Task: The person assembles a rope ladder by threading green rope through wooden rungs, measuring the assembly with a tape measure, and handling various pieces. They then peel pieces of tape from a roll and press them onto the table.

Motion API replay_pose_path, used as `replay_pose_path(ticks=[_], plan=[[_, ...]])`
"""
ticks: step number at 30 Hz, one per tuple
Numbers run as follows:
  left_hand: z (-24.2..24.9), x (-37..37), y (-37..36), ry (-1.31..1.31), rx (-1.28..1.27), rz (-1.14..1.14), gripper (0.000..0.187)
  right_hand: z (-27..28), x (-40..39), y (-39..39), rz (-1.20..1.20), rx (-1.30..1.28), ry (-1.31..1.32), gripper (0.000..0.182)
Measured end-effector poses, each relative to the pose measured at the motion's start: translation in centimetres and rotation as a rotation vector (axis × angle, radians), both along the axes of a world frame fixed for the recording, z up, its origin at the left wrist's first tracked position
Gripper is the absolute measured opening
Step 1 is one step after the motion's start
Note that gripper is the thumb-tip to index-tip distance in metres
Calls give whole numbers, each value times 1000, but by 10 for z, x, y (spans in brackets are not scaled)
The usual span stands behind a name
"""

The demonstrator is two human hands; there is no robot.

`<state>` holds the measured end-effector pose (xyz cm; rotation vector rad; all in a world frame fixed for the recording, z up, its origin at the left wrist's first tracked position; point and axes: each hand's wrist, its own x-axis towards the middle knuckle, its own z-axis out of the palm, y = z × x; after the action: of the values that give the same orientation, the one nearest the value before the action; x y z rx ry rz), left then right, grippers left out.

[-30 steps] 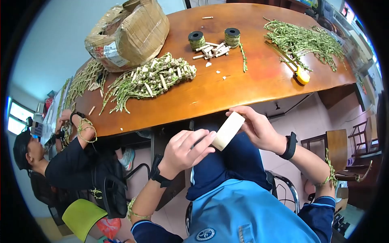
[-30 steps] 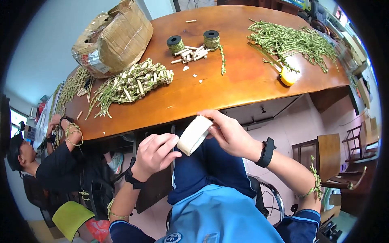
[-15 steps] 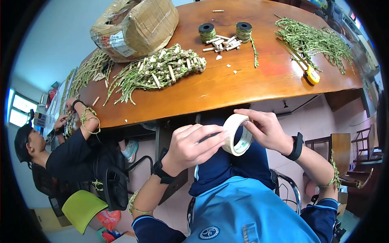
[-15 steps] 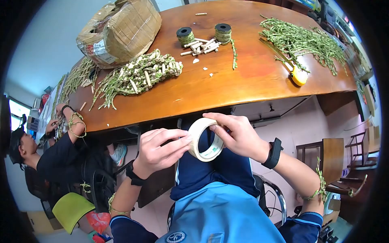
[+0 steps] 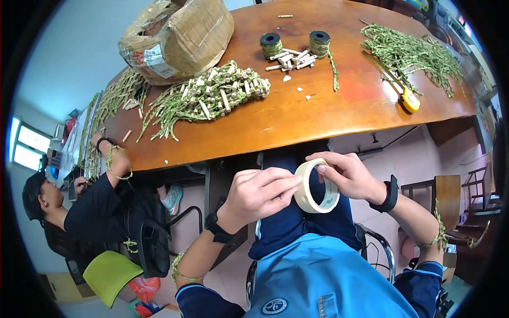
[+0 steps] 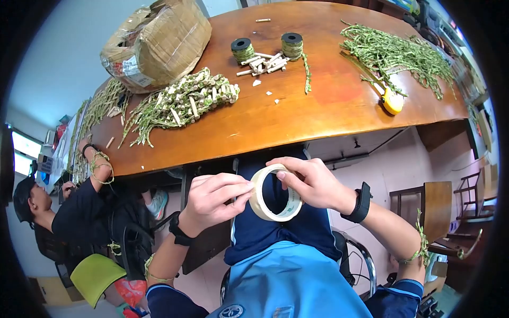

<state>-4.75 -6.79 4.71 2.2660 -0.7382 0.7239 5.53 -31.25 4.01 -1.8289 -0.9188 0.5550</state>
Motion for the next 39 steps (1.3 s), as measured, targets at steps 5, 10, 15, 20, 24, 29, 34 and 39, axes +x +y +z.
replay_pose_path(ticks=[5, 10, 15, 20, 24, 29, 34, 39], plan=[[8, 8, -22, 92, -132, -11, 35, -15, 3, -4, 31, 26, 134, 33], [3, 11, -21, 265, -268, -104, 36, -31, 9, -8, 148, 191, 529, 37], [4, 10, -39, 470, -375, -277, 51, -30, 24, -21, 266, 111, 761, 39], [-3, 18, -38, 267, -217, -117, 35, -27, 28, -16, 156, 138, 659, 51], [-11, 17, -31, 298, -265, -27, 32, -13, 36, -28, 229, 149, 711, 66], [-24, 17, -26, 270, -224, -5, 30, -7, 16, -20, 180, 80, 140, 61], [-25, 14, -32, 344, -290, -63, 33, -8, 7, -15, 142, 40, -104, 37], [-27, 8, -34, 403, -337, -107, 32, -8, 3, -14, 164, -10, -192, 38]])
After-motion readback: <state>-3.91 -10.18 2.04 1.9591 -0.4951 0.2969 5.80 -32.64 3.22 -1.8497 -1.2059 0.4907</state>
